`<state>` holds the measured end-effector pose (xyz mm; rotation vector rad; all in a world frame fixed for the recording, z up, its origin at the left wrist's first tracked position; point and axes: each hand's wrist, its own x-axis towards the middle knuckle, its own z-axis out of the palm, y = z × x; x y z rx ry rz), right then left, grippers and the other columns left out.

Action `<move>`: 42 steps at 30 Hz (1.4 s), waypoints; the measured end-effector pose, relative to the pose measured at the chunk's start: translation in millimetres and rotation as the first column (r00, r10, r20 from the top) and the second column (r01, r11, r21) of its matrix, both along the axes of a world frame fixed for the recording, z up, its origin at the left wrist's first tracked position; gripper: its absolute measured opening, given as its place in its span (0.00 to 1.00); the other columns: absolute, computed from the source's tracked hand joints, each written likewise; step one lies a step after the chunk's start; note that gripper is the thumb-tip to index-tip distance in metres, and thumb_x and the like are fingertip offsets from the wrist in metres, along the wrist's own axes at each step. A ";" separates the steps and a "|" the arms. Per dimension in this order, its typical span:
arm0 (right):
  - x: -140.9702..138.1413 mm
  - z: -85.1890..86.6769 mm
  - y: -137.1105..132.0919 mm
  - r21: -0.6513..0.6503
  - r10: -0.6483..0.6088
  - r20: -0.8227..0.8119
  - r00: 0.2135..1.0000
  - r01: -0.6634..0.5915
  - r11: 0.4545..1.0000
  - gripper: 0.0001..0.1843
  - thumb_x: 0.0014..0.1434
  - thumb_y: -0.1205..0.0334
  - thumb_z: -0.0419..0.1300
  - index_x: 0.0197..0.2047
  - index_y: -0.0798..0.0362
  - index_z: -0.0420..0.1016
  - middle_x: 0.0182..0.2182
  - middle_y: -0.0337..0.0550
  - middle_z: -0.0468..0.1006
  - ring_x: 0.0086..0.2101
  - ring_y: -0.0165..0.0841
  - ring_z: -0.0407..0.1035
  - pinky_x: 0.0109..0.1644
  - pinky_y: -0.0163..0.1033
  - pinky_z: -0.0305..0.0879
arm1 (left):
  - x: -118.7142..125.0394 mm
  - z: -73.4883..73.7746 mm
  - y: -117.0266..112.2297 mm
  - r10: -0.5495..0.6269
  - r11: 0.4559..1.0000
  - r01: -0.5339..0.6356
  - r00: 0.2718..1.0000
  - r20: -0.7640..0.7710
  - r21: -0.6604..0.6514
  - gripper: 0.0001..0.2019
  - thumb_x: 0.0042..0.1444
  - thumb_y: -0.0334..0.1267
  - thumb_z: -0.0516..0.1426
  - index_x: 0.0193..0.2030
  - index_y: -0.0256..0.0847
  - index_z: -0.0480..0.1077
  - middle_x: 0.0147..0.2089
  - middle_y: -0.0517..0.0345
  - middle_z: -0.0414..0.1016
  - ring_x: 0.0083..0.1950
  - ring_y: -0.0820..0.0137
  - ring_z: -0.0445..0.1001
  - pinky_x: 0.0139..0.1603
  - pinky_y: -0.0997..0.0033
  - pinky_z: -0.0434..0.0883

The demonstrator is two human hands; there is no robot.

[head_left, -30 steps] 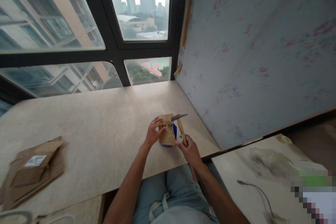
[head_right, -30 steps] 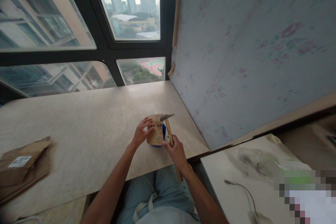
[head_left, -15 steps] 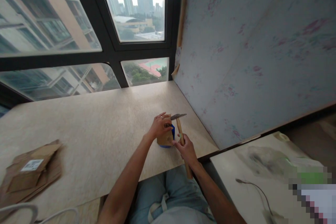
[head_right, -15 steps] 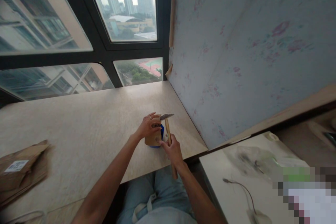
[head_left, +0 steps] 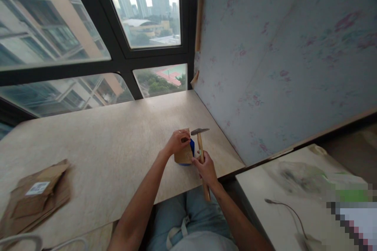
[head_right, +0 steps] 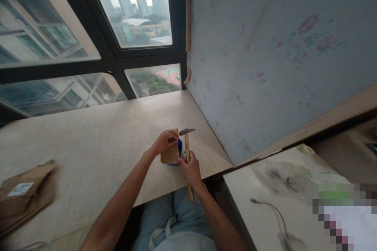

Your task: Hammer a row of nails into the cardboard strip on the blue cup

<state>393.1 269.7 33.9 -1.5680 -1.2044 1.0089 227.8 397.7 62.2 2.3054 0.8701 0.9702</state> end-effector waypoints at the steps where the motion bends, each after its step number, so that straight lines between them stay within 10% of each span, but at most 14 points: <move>1: -0.6 -0.6 0.0 -0.002 -0.003 -0.006 1.000 0.003 1.000 0.19 0.53 0.51 0.62 0.44 0.53 0.70 0.23 0.32 0.70 0.21 0.31 0.66 0.23 0.33 0.61 | -0.3 -0.4 -0.9 0.004 1.000 -0.004 1.000 0.013 -0.004 0.05 0.56 0.35 0.60 0.30 0.42 0.77 0.36 0.54 0.80 0.42 0.66 0.78 0.53 0.62 0.72; 42: -1.1 4.0 -0.5 -0.053 -0.006 -0.066 0.998 0.002 0.999 0.22 0.54 0.50 0.60 0.48 0.54 0.67 0.27 0.32 0.71 0.13 0.24 0.59 0.11 0.29 0.56 | -18.7 -13.8 -0.4 0.050 0.991 -0.046 0.998 0.028 -0.124 0.07 0.50 0.34 0.63 0.38 0.42 0.78 0.47 0.49 0.80 0.54 0.60 0.76 0.58 0.54 0.71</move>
